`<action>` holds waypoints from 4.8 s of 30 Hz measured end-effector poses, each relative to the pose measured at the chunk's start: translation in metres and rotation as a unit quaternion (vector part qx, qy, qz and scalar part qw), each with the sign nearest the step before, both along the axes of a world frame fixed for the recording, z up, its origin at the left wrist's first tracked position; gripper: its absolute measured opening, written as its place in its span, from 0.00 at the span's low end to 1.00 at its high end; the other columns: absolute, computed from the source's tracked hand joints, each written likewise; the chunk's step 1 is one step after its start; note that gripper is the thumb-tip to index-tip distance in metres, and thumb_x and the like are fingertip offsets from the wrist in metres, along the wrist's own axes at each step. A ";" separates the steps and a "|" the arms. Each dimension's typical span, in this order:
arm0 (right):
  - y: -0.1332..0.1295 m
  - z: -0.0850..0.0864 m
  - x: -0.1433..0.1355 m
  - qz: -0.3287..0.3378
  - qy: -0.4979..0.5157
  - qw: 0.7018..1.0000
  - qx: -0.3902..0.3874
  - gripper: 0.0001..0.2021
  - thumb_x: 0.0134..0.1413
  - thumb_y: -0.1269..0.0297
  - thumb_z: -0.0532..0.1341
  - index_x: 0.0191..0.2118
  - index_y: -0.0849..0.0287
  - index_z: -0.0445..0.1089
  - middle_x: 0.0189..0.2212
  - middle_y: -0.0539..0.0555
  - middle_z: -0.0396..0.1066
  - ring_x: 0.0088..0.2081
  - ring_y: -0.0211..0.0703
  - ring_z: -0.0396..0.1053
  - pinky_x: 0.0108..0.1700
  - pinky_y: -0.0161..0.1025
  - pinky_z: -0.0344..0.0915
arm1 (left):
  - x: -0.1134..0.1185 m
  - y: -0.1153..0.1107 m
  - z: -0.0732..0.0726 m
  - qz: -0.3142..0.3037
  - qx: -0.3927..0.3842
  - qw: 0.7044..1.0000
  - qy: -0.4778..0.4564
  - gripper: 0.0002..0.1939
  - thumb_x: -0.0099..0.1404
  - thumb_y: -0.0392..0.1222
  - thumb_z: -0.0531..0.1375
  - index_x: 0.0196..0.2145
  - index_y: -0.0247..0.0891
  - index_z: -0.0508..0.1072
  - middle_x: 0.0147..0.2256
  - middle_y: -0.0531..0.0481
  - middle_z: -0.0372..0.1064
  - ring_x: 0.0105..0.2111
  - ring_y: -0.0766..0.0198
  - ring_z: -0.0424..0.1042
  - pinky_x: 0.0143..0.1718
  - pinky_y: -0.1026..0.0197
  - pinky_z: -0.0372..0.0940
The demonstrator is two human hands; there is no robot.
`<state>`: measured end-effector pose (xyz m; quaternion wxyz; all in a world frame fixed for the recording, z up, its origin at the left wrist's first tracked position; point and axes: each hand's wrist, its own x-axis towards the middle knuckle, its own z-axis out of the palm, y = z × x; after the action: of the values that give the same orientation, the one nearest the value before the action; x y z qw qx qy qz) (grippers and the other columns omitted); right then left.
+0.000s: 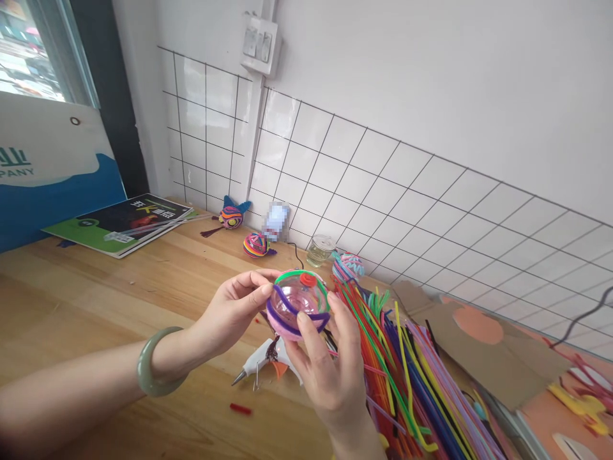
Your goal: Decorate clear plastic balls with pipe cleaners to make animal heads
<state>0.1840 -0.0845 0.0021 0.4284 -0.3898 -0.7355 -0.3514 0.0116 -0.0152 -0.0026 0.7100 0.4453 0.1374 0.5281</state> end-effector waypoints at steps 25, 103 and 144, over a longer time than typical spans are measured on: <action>0.001 0.007 -0.004 -0.019 -0.037 0.999 0.008 0.20 0.49 0.72 0.70 0.48 0.65 0.68 0.57 0.69 0.61 0.57 0.55 0.66 0.51 0.48 0.74 | 0.001 0.002 -0.002 0.000 -0.002 1.000 0.001 0.09 0.64 0.42 0.63 0.30 0.33 0.73 0.52 0.44 0.69 0.31 0.69 0.72 0.31 0.64 0.70; 0.006 -0.006 -0.006 -0.082 -0.061 0.994 -0.023 0.23 0.52 0.69 0.68 0.54 0.62 0.67 0.52 0.67 0.64 0.53 0.60 0.67 0.50 0.56 0.71 | -0.012 -0.006 0.021 0.050 0.173 0.943 0.280 0.11 0.63 0.48 0.61 0.30 0.37 0.70 0.31 0.48 0.71 0.30 0.63 0.69 0.32 0.61 0.63; 0.017 -0.014 0.023 0.099 0.181 0.965 -0.163 0.31 0.46 0.72 0.70 0.57 0.50 0.65 0.57 0.61 0.63 0.57 0.60 0.66 0.49 0.62 0.73 | -0.040 0.031 0.039 0.044 0.259 0.906 0.332 0.05 0.57 0.39 0.66 0.31 0.35 0.80 0.25 0.51 0.72 0.26 0.69 0.68 0.29 0.66 0.62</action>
<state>0.2068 -0.0679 -0.0118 0.5174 -0.4368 -0.7282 -0.1062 -0.0288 0.0158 0.0367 0.4594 0.7562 0.2429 0.3977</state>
